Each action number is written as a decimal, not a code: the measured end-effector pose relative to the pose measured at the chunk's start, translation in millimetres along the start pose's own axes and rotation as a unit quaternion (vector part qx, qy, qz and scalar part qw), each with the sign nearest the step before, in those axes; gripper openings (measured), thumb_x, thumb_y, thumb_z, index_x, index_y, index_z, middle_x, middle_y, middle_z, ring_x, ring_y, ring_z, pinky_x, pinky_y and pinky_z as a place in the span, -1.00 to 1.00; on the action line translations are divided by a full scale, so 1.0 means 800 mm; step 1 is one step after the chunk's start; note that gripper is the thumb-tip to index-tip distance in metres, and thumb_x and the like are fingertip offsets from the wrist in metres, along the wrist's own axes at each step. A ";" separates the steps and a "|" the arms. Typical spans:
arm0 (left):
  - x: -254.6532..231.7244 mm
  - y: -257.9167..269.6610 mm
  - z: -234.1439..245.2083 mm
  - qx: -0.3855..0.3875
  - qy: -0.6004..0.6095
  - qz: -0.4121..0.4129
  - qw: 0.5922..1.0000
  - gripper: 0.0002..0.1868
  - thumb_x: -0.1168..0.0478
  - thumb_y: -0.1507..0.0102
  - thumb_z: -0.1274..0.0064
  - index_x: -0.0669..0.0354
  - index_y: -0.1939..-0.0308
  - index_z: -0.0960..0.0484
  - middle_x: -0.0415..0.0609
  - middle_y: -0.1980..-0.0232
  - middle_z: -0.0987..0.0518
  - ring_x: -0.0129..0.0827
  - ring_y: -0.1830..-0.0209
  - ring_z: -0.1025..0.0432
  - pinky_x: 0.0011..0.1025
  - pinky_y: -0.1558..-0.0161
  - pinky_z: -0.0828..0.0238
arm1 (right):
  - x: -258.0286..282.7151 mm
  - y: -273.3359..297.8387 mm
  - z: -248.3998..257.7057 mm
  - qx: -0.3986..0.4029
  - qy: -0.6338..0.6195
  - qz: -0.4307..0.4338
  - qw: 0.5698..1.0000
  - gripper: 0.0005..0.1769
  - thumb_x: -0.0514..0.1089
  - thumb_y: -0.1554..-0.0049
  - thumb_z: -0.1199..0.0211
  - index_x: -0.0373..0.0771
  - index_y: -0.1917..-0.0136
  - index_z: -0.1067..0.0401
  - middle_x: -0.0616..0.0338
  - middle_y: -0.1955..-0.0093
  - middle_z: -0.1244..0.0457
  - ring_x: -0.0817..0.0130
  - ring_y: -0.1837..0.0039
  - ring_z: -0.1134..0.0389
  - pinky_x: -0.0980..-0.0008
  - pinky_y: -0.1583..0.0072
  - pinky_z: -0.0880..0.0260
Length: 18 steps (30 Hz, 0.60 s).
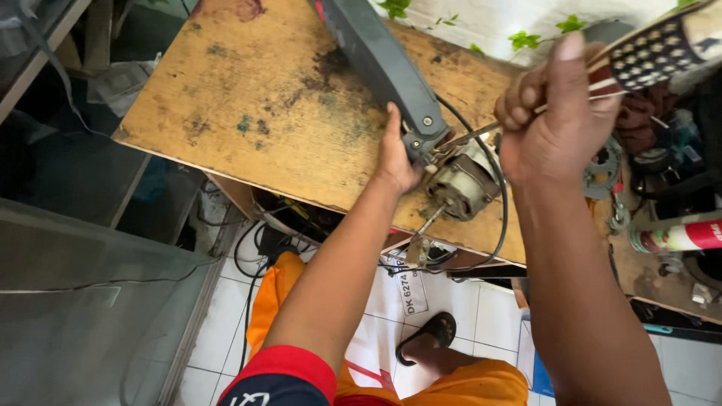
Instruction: The person disassembles a grey electrical appliance on a workbench, using a screwdriver to remove screws and separate the casing from the motor assembly. They manipulate the internal components and wires, then reassemble the parts and tighten the screws.
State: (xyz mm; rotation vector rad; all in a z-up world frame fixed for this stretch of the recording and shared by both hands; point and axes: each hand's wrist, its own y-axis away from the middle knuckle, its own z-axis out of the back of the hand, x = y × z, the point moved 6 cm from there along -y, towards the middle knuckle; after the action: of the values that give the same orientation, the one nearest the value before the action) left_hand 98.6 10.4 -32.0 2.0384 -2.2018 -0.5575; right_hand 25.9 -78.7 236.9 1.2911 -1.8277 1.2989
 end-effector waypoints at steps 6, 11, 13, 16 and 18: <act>-0.016 0.033 -0.014 -0.058 -0.072 0.014 0.996 -0.20 -0.48 -0.20 0.11 0.03 -0.19 -0.62 0.04 -0.09 -0.67 -0.08 -0.05 -0.56 -0.14 -0.06 -0.50 | -0.025 0.000 -0.021 0.040 0.019 -0.006 0.999 -0.61 0.05 -0.22 -0.44 -0.02 0.19 -0.24 0.34 0.41 -0.08 0.53 0.44 -0.04 0.45 0.42 -0.03; -0.013 0.026 -0.012 -0.038 -0.060 0.011 0.997 -0.19 -0.50 -0.22 0.15 0.07 -0.17 -0.62 0.10 -0.09 -0.67 -0.02 -0.04 -0.57 -0.06 -0.06 -0.54 | -0.048 -0.002 -0.028 0.067 0.013 -0.009 0.998 -0.66 0.02 -0.27 -0.35 0.01 0.21 -0.24 0.21 0.41 -0.01 0.45 0.44 0.02 0.37 0.36 0.09; -0.010 0.024 -0.012 -0.029 -0.056 0.016 0.998 -0.17 -0.51 -0.22 0.15 0.07 -0.18 -0.61 0.12 -0.10 -0.66 0.00 -0.06 -0.56 -0.01 -0.08 -0.53 | -0.050 -0.003 -0.029 0.071 0.020 -0.005 0.997 -0.65 0.03 -0.28 -0.34 0.01 0.21 -0.21 0.21 0.41 0.00 0.46 0.42 0.01 0.37 0.34 0.08; -0.011 0.026 -0.011 -0.039 -0.057 0.009 0.998 -0.19 -0.51 -0.23 0.15 0.08 -0.14 -0.63 0.10 -0.07 -0.68 -0.04 0.01 -0.58 -0.05 0.00 -0.56 | -0.051 -0.003 -0.032 0.071 0.024 0.009 0.997 -0.64 0.04 -0.27 -0.35 -0.02 0.24 -0.24 0.18 0.42 -0.02 0.44 0.45 0.00 0.33 0.36 0.10; -0.014 0.033 -0.015 -0.044 -0.071 0.013 0.996 -0.17 -0.51 -0.23 0.17 0.09 -0.16 -0.62 0.11 -0.07 -0.67 -0.02 -0.01 -0.58 -0.07 0.01 -0.56 | -0.052 -0.003 -0.034 0.087 0.026 0.004 0.996 -0.66 0.03 -0.30 -0.32 0.01 0.22 -0.24 0.18 0.39 -0.03 0.45 0.42 0.01 0.31 0.32 0.08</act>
State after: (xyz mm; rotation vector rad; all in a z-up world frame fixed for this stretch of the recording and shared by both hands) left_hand 78.3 20.1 -9.9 1.9816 -2.2327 -0.8057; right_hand 42.0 -37.4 213.7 1.3261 -1.7168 1.5096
